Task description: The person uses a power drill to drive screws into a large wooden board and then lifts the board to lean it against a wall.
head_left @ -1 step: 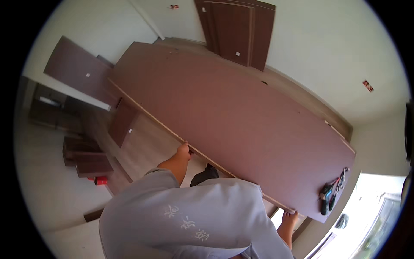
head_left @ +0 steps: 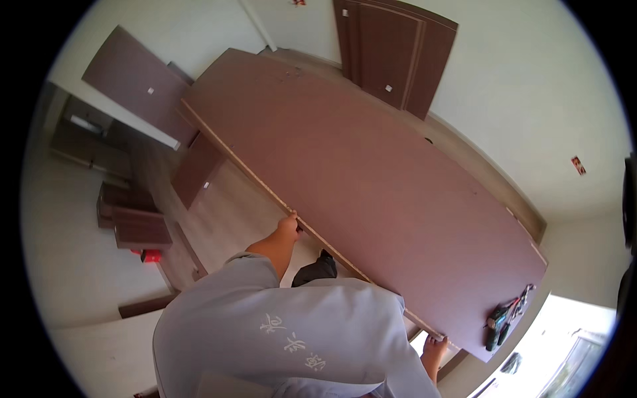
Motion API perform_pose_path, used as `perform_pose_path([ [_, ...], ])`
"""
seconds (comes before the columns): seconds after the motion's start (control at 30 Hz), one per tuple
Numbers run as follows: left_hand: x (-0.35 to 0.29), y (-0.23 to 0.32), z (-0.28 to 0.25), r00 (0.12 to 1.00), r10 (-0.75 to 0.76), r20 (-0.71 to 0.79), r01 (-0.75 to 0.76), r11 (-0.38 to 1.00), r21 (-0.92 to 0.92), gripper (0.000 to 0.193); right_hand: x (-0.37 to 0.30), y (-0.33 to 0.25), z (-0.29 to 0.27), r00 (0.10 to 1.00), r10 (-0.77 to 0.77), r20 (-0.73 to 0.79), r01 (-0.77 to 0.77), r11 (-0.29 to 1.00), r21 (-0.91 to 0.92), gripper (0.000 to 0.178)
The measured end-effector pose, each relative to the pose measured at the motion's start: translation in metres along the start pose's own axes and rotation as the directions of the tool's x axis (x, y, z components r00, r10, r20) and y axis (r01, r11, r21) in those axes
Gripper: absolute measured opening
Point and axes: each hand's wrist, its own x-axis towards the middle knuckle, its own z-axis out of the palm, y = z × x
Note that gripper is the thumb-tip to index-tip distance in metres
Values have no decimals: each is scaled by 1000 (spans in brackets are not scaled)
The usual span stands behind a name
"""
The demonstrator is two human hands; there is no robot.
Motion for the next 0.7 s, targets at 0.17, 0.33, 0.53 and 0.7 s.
perform_pose_path([
  [0.17, 64, 25, -62, 996, 16, 86, -15, 1000, -10, 32, -22, 32, 20, 998, 34, 50, -15, 942, -336, 30],
  [0.33, 50, 44, -52, 995, -64, 83, 67, 997, -29, 29, -7, 36, 27, 998, -58, -31, 39, 900, -434, 37],
  [0.53, 62, 52, -62, 997, -66, 41, 69, 995, -76, 25, 28, 41, -10, 987, -2, 163, 99, 804, -587, 42],
  [0.7, 71, 73, -64, 999, -23, 41, 22, 1000, 13, 21, -17, 78, 17, 997, 66, -32, -73, 941, -329, 45],
])
